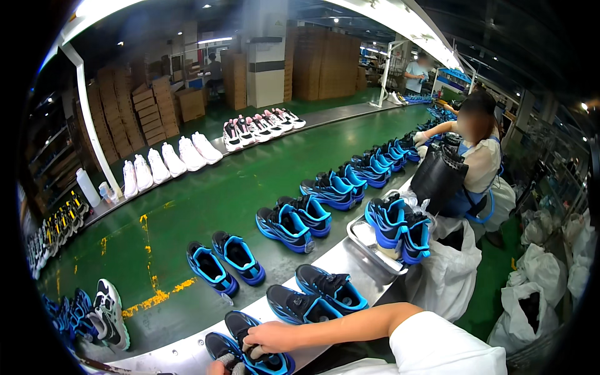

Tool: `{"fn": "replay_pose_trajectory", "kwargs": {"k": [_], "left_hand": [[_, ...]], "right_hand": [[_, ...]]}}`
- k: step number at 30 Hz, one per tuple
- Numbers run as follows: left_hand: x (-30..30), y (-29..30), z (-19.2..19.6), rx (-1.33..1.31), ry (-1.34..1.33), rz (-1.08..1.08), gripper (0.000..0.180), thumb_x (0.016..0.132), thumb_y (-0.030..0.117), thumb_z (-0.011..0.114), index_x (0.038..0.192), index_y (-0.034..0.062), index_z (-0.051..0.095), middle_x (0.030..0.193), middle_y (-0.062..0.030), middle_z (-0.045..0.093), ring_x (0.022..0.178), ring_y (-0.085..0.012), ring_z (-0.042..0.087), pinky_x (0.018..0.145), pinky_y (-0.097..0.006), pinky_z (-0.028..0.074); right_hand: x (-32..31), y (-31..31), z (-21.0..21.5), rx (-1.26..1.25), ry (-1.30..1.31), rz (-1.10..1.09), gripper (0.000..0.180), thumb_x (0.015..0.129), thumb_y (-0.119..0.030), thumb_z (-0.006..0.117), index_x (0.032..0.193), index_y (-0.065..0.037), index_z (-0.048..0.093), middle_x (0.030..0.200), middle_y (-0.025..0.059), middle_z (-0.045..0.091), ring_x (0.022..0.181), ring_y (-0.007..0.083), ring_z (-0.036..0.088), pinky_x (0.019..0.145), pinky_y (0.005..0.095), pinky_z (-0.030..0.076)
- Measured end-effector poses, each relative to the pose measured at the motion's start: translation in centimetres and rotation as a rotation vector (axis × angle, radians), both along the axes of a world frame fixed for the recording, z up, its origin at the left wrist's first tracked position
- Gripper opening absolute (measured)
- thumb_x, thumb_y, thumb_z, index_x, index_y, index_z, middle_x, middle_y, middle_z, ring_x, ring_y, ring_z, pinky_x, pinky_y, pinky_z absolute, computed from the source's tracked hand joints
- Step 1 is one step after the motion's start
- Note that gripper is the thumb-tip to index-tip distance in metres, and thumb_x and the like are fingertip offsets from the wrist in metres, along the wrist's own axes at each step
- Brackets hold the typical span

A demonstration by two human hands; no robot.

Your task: The person wipes the exterior surfaces of several athletic shoes using a small cloth, handling each shoe individually to clean the sides, heels, and soles before placing them back on the workbench.

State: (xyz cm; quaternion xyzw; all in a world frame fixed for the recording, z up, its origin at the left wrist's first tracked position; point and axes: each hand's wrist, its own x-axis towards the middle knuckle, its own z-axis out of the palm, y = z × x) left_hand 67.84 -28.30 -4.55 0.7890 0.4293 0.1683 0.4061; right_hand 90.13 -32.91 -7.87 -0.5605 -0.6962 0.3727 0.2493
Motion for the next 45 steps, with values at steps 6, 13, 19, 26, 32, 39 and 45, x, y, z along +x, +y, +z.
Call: {"fn": "replay_pose_trajectory", "kwargs": {"k": [6, 13, 19, 26, 32, 39, 45], "left_hand": [[2.0, -0.5, 3.8, 0.494, -0.047, -0.227, 0.05, 0.081, 0.014, 0.069, 0.127, 0.0047, 0.053, 0.115, -0.0209, 0.057, 0.103, -0.0399, 0.054, 0.091, -0.044, 0.044], [2.2, -1.7, 3.0, 0.809, -0.009, -0.273, 0.038, 0.076, 0.015, 0.067, 0.114, 0.0108, 0.066, 0.066, -0.0093, 0.05, 0.06, -0.0299, 0.053, 0.056, -0.043, 0.042], [1.5, -1.6, 0.8, 0.549, -0.051, -0.267, 0.018, 0.075, 0.014, 0.069, 0.09, 0.0046, 0.065, 0.082, -0.0119, 0.06, 0.08, -0.0306, 0.057, 0.067, -0.039, 0.044], [-1.1, 1.4, -1.0, 0.065, -0.064, 0.014, 0.021, 0.08, 0.014, 0.072, 0.096, 0.0024, 0.066, 0.087, -0.0105, 0.058, 0.079, -0.0267, 0.056, 0.067, -0.035, 0.046], [-1.0, 1.1, -4.3, 0.163, -0.137, -0.094, 0.027, 0.074, 0.009, 0.074, 0.099, 0.0019, 0.064, 0.083, -0.0099, 0.053, 0.071, -0.0224, 0.053, 0.064, -0.033, 0.045], [-0.4, 1.0, -2.9, 0.025, -0.108, -0.007, 0.031, 0.072, 0.005, 0.071, 0.101, 0.0016, 0.065, 0.079, -0.008, 0.051, 0.068, -0.0196, 0.05, 0.062, -0.03, 0.043], [-1.5, 1.9, -3.0, -0.196, -0.172, -0.064, 0.031, 0.075, 0.004, 0.069, 0.105, 0.0028, 0.066, 0.078, -0.0043, 0.048, 0.067, -0.0138, 0.045, 0.064, -0.027, 0.042]], "right_hand": [[0.5, -1.7, 4.4, 0.203, 0.027, 0.114, 0.033, 0.087, -0.017, 0.061, 0.12, -0.015, 0.057, 0.089, 0.0158, 0.052, 0.083, 0.0363, 0.057, 0.073, 0.0453, 0.046], [-2.6, -3.7, 5.2, -0.413, 0.732, 0.467, 0.026, 0.09, -0.015, 0.057, 0.11, 0.0, 0.051, 0.076, 0.0075, 0.052, 0.058, 0.0207, 0.058, 0.052, 0.034, 0.049], [-1.0, -2.6, 3.6, -0.068, 0.114, 0.228, 0.03, 0.094, -0.029, 0.058, 0.114, -0.007, 0.06, 0.069, 0.0073, 0.052, 0.061, 0.0212, 0.058, 0.061, 0.032, 0.052], [1.1, 1.8, 2.3, -0.013, -0.099, 0.164, 0.071, 0.086, -0.023, 0.065, 0.149, -0.02, 0.033, 0.107, 0.0162, 0.049, 0.092, 0.0345, 0.056, 0.084, 0.04, 0.047], [-0.6, 2.4, 0.9, 0.037, -0.238, 0.247, 0.054, 0.089, -0.019, 0.06, 0.14, -0.021, 0.046, 0.097, 0.0144, 0.046, 0.087, 0.0325, 0.056, 0.073, 0.0435, 0.049], [1.4, 1.3, -0.6, -0.049, 0.06, 0.171, 0.038, 0.086, -0.034, 0.068, 0.121, -0.018, 0.063, 0.089, 0.012, 0.052, 0.079, 0.0323, 0.059, 0.073, 0.0407, 0.05], [1.9, 1.1, 0.5, -0.089, 0.095, 0.1, 0.039, 0.084, -0.031, 0.071, 0.119, -0.019, 0.064, 0.091, 0.0102, 0.054, 0.083, 0.0291, 0.057, 0.076, 0.0373, 0.047]]}}
